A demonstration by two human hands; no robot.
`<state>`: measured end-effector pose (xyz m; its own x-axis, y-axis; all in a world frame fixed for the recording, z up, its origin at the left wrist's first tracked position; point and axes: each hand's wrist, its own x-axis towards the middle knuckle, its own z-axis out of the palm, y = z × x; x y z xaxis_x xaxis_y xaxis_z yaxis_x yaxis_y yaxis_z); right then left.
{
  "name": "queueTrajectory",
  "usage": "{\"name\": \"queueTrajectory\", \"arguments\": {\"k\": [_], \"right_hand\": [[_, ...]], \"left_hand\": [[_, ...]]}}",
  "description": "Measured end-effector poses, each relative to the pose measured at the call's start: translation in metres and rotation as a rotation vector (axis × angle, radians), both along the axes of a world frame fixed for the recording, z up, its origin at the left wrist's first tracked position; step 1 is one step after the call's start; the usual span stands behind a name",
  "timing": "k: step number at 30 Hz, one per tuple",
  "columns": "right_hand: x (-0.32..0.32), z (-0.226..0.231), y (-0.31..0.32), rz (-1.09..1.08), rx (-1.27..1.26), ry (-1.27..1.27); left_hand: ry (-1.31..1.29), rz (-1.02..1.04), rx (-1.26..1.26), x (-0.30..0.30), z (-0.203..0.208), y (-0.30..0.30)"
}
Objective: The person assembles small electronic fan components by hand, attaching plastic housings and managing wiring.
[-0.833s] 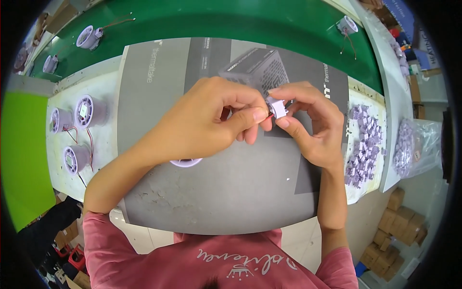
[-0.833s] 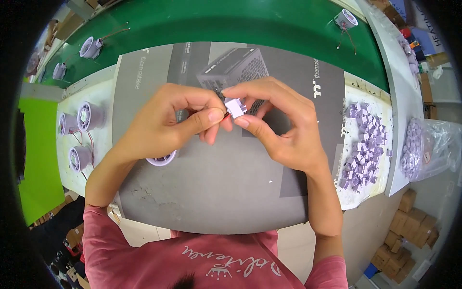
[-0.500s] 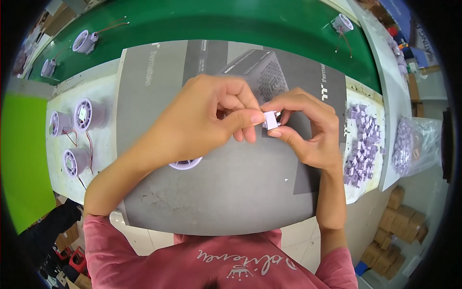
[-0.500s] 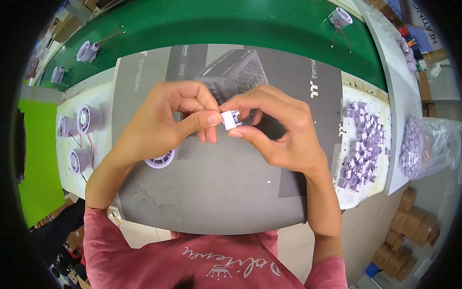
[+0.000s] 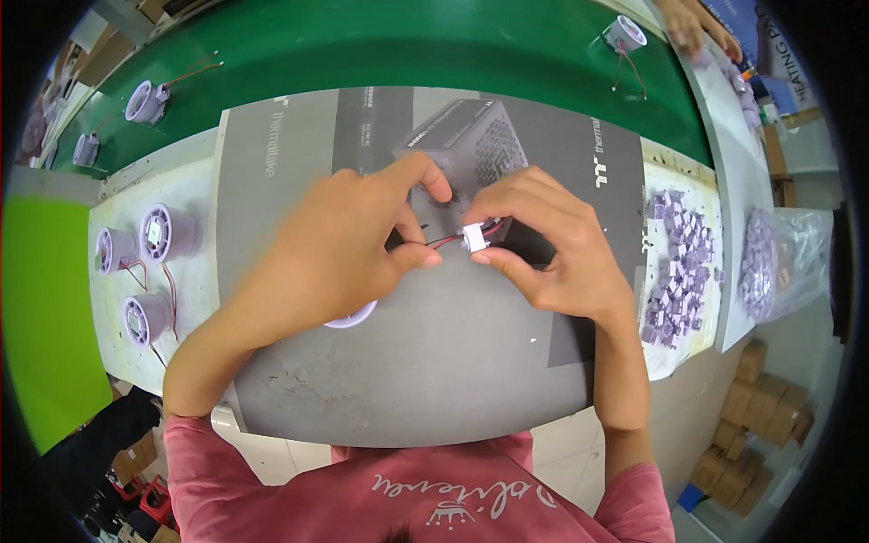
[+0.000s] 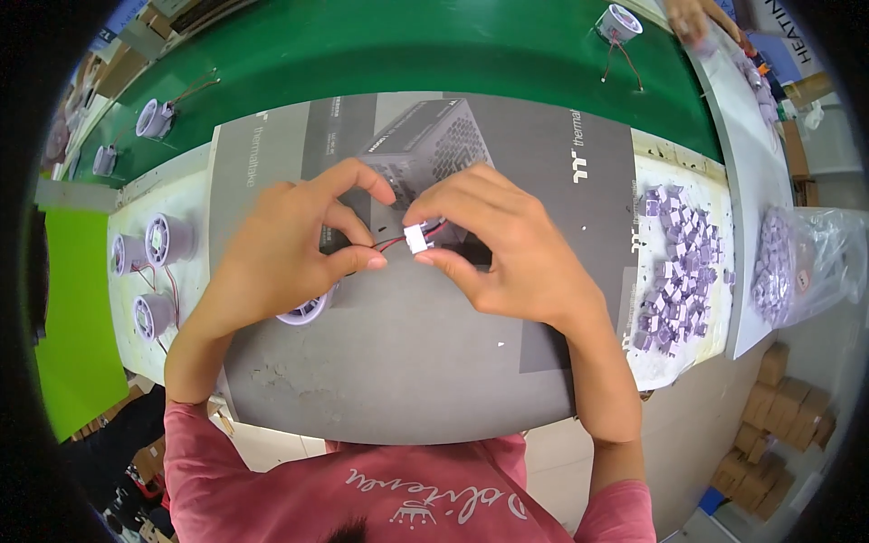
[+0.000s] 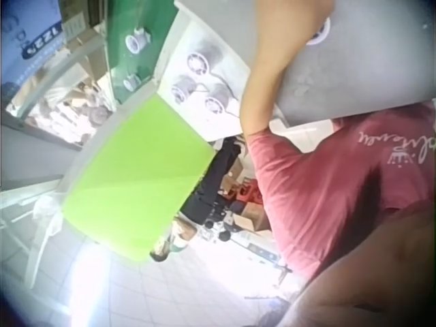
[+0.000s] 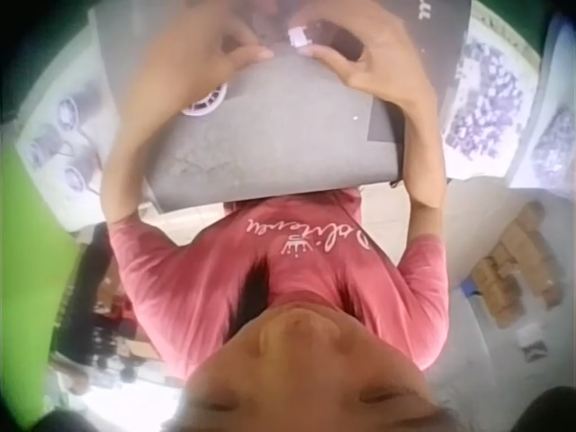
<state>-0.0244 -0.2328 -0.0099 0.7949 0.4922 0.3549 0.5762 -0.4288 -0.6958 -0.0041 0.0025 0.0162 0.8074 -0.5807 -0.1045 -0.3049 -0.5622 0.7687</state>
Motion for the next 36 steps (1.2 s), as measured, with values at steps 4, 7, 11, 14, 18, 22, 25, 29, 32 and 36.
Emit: {"name": "queueTrajectory", "arguments": {"k": [4,7,11,14,18,22,25,29,32,36], "right_hand": [[-0.002,-0.005,0.011,0.062,-0.02,0.009],[-0.008,-0.009,0.008,0.046,-0.072,-0.033],[-0.014,-0.011,0.022,0.051,-0.158,-0.116],[-0.019,-0.009,0.028,0.058,-0.206,-0.121],[-0.023,-0.01,0.034,0.048,-0.172,-0.133],[-0.023,-0.011,0.035,0.044,-0.109,-0.148],[-0.022,-0.008,0.033,0.024,-0.074,-0.15],[-0.016,-0.006,0.032,-0.021,-0.031,-0.177],[-0.012,-0.004,0.029,-0.051,0.007,-0.187],[-0.011,-0.003,0.025,-0.107,0.061,-0.177]], "left_hand": [[0.075,0.032,0.017,-0.009,0.001,0.003],[-0.306,-0.077,0.14,-0.023,0.018,0.002],[-0.369,-0.149,0.56,-0.041,0.035,0.01],[-0.264,-0.16,0.591,-0.042,0.027,0.009],[-0.224,-0.151,0.416,-0.037,0.023,0.007],[-0.185,-0.122,0.336,-0.033,0.023,0.006],[-0.235,-0.134,0.269,-0.029,0.02,0.008],[-0.255,-0.115,0.118,-0.019,0.01,0.012],[-0.243,-0.1,-0.007,-0.004,0.002,0.015],[-0.209,-0.148,-0.144,0.015,-0.006,0.013]]}}
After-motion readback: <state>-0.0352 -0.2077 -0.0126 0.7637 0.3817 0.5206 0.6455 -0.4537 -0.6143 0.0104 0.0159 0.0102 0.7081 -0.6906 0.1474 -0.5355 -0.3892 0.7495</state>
